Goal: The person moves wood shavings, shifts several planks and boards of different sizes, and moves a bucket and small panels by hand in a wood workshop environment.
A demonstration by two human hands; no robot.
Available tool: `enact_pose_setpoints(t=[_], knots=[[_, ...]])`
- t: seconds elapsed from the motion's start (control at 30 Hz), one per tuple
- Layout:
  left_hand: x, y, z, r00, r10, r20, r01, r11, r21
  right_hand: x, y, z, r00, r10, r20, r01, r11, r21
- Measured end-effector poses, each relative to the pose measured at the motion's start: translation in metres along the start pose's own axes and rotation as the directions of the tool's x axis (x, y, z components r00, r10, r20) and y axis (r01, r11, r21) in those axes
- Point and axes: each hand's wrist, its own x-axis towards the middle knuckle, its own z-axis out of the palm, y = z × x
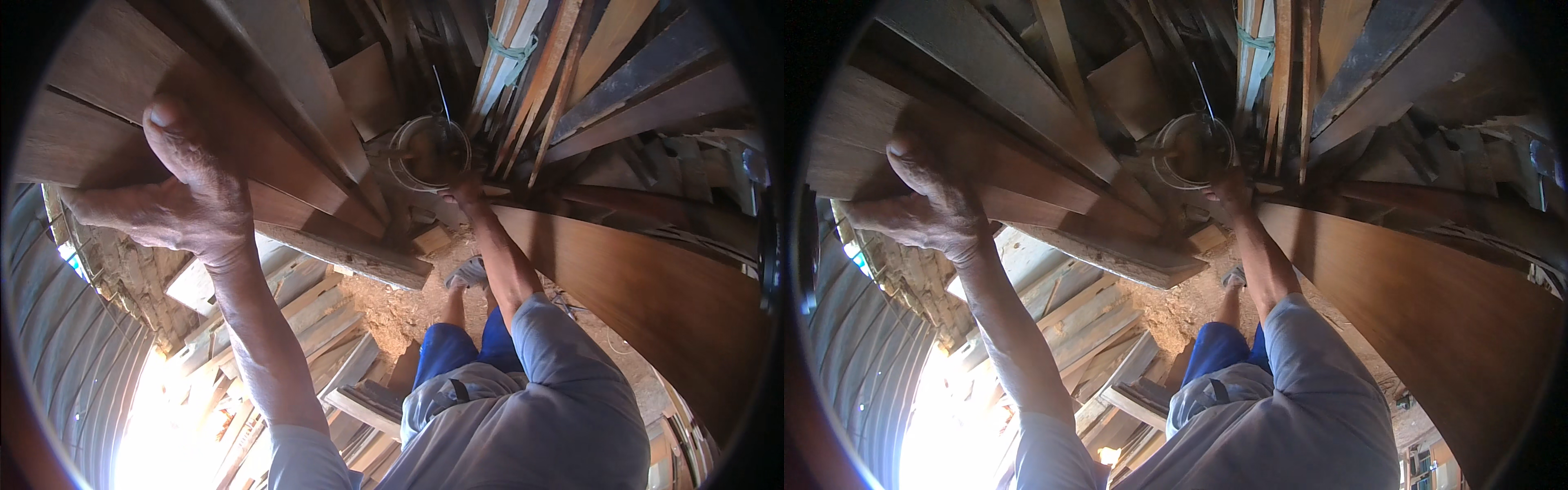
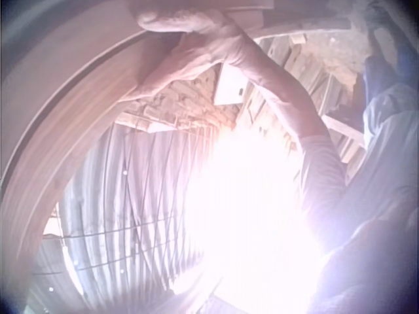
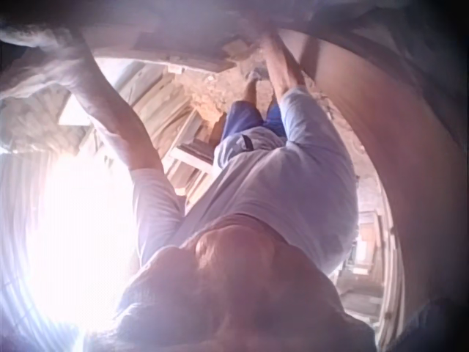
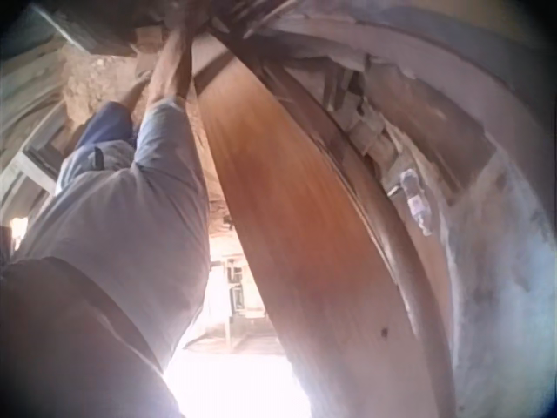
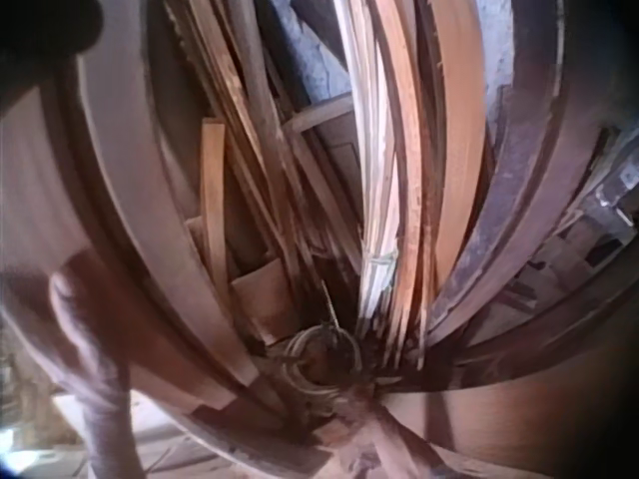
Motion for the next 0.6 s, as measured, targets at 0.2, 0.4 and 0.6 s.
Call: enact_pose_setpoints(t=[0.2,0.4,0.6], knots=[[0.007,-0.012,-0.001,0.983,0.181,0.017,-0.182,0.979,0.088,0.012,-0.01,-0.01,1.0,0.011,0.001,-0.011,1.0,0.019],[0.004,-0.012,0.0,0.989,0.148,0.004,-0.148,0.989,0.0,0.027,-0.016,0.001,0.997,-0.048,-0.057,0.053,0.996,0.076],[0.003,-0.003,0.002,0.999,0.042,0.011,-0.041,0.999,-0.03,0.05,-0.006,0.014,0.993,-0.016,-0.116,0.028,0.994,0.104]])
